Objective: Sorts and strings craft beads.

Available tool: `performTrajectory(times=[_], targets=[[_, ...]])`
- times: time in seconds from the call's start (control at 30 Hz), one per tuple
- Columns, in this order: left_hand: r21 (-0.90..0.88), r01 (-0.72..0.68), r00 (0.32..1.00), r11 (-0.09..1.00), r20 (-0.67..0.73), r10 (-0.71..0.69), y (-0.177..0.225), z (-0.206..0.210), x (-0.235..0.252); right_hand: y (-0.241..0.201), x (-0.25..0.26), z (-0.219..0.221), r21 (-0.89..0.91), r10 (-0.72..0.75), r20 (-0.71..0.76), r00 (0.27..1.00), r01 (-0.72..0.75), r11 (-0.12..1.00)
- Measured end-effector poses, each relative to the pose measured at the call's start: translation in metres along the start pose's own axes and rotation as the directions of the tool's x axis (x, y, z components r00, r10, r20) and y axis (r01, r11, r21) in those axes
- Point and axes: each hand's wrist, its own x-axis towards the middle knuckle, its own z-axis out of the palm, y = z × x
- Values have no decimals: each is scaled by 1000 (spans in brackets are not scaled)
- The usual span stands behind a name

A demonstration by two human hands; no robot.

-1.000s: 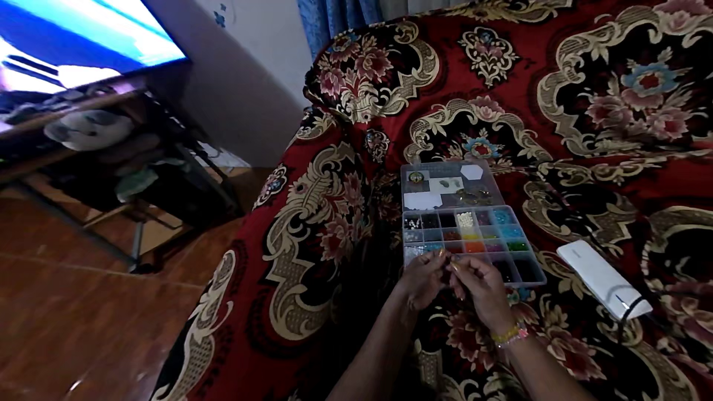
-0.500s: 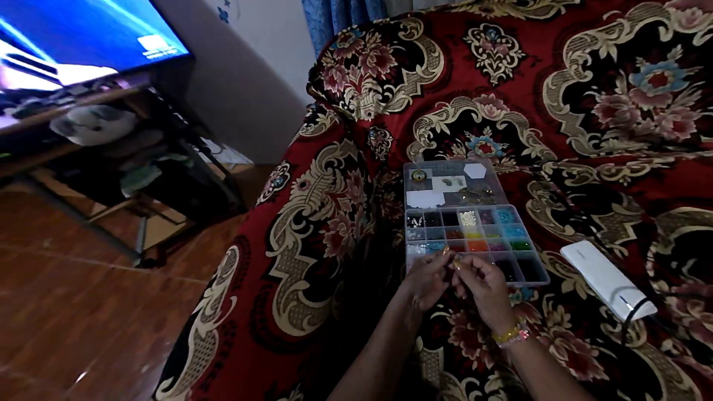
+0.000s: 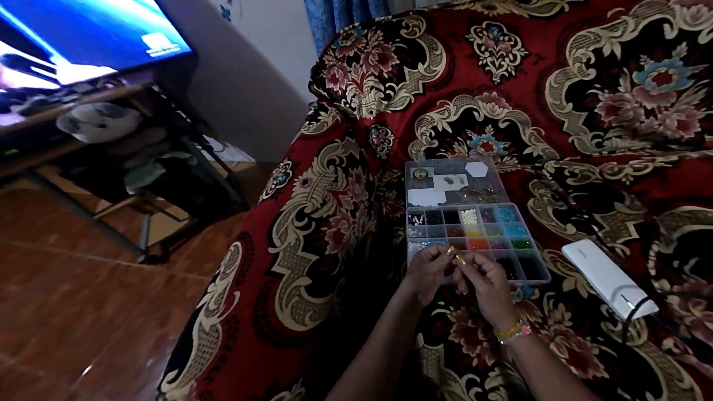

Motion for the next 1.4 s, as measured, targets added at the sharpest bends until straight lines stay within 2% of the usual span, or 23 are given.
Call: performTrajectory(times=[0.17,0.33,0.4,0.6,0.83,0.93,1.13,1.2,1.23,1.3,1.4], targets=[[155,-209,977,966,-10,213,-4,-1,2,0,3,-2,8,36,-20,999,-36,999],[365,-346,925,865,-25,380,-8,-2,4,2,3,-3,49,62,-3,998,-61,997],[367,-348,925,863,-16,380,-7,-2,3,2,3,-2,64,57,7,998,-58,996],[329,-242,966,913,-10,259,4,0,-2,1,3,-1,9,35,35,999,-35,999],[313,-291,949,904,-23,313,-2,0,2,7,1,-7,-28,-30,34,999,31,999],[319,-270,953,909,-49,300,-1,2,0,8,1,-6,-20,-51,55,997,52,998],[265,-251,958,931,-69,278,2,8,0,7,2,-8,-137,-106,42,994,110,984],[404,-280,944,871,-52,327,4,5,0,9,5,-12,-149,-135,47,990,140,979],[527,-277,937,803,-35,347,7,2,0,8,6,-13,-154,-134,41,990,139,978],[769,-255,929,586,28,368,12,-2,-1,5,10,-18,-157,-115,16,993,116,981],[947,-241,929,213,162,333,10,-5,1,8,17,-26,-143,-88,-40,995,81,986]])
